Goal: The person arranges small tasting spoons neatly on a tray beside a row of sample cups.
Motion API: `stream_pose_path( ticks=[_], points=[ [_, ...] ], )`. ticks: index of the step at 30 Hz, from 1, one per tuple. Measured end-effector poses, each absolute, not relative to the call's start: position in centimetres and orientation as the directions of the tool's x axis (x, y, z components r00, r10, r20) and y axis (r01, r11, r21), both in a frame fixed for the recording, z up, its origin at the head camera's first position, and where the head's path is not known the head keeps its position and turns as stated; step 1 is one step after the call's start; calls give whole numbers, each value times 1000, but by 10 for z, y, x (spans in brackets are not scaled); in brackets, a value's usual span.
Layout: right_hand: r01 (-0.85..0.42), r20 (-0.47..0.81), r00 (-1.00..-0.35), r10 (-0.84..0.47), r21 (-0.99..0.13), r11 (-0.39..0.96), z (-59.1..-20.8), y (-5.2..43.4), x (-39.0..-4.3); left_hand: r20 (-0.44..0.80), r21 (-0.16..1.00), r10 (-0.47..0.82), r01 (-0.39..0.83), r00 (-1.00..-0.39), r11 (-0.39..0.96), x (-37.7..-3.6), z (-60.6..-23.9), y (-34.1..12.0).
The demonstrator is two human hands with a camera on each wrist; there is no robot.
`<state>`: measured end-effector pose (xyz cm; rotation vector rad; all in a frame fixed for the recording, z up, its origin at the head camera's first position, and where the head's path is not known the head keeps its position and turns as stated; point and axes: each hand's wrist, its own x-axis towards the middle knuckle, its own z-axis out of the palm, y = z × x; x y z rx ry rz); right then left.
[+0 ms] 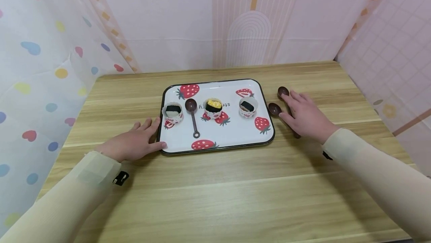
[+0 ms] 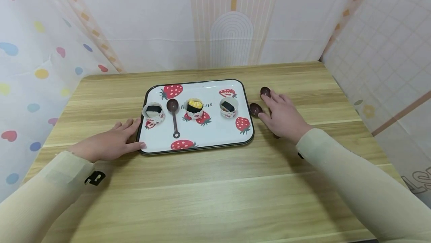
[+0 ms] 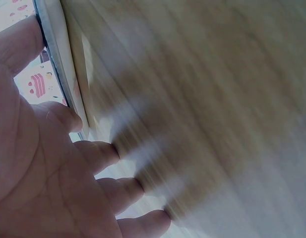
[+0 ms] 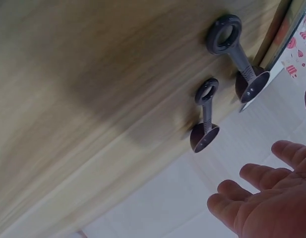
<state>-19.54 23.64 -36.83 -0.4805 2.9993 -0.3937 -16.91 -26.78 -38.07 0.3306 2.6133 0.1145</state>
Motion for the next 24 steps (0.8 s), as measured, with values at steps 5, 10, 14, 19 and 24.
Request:
stream_pose_path(
  ticks=[5, 10, 14, 19, 24],
  points=[
    [-322, -40, -939, -342, -249, 913, -371, 240, -194, -469, 147, 258, 213, -845, 966, -169, -380, -268],
    [-331, -50, -934, -353, -244, 911, -373, 243, -192, -473, 143, 247, 203, -845, 969, -169, -380, -267],
    [-316, -88, -934, -345, -242, 917, -374, 247, -190, -476, 137, 241, 200, -846, 970, -170, -381, -267],
    [-322, -101, -929, -355, -248, 914, -374, 250, -188, -477, 135, 239, 198, -846, 971, -169, -381, -266],
    [-314, -124, -927, -354, -258, 914, -374, 251, -187, -473, 140, 244, 201, -847, 970, -169, -380, -266]
  ],
)
